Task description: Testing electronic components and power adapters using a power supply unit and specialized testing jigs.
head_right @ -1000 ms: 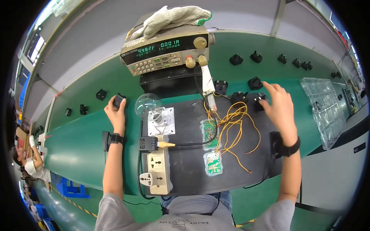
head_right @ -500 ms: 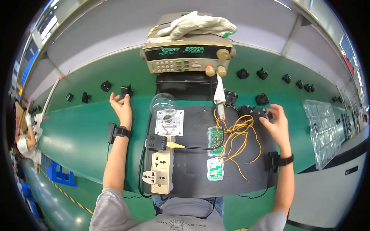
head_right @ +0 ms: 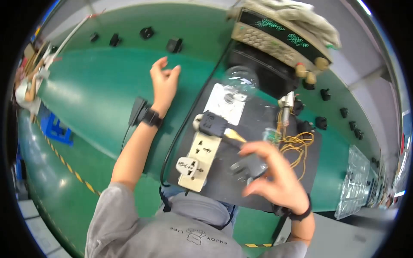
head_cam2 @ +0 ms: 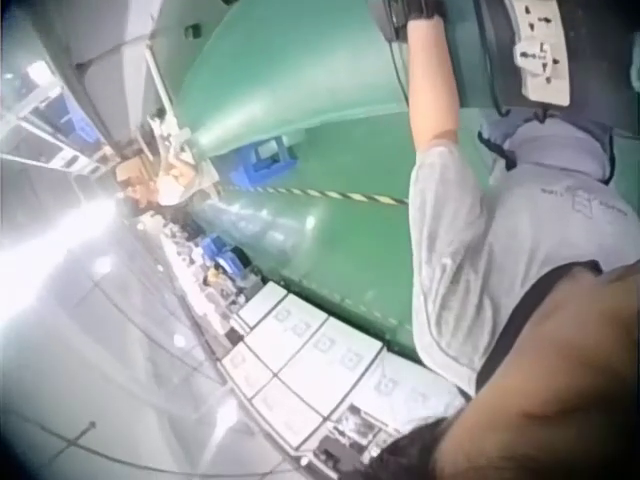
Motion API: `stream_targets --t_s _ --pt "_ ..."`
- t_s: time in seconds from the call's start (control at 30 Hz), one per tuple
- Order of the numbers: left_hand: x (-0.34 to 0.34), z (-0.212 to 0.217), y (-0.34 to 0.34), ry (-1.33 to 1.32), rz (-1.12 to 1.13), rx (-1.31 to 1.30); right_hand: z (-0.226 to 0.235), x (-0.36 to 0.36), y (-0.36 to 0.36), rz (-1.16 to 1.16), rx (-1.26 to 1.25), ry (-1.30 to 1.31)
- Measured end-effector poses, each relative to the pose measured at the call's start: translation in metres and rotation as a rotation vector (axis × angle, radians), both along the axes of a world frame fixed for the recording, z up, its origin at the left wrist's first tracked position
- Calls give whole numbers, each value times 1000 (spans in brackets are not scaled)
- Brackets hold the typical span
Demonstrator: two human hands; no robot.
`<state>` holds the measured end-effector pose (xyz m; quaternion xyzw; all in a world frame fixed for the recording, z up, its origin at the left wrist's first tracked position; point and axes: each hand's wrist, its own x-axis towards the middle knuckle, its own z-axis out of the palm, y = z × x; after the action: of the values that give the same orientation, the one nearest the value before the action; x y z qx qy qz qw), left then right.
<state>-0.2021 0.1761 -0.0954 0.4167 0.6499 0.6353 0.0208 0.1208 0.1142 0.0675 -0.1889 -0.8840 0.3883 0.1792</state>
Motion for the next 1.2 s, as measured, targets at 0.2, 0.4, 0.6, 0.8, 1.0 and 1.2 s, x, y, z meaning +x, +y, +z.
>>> stream_targets --t_s 0.2,0.4,0.6,0.8,1.0,1.2 --pt "10 24 -9 -221 -89 -62 -23 -65 -43 -4 242 -168" --pt "11 31 -17 -338 -106 -120 -10 -77 -70 -145 440 -451" --pt "17 39 -19 -393 -213 -170 -4 -91 -81 -107 679 -490" --pt "30 61 -29 -620 -580 -37 -2 -93 -71 3 614 -503" --pt "40 54 -31 -465 -792 -53 -9 -93 -83 -137 658 -523" --pt "30 63 -42 -516 -911 -33 -12 -89 -56 -20 377 -442"
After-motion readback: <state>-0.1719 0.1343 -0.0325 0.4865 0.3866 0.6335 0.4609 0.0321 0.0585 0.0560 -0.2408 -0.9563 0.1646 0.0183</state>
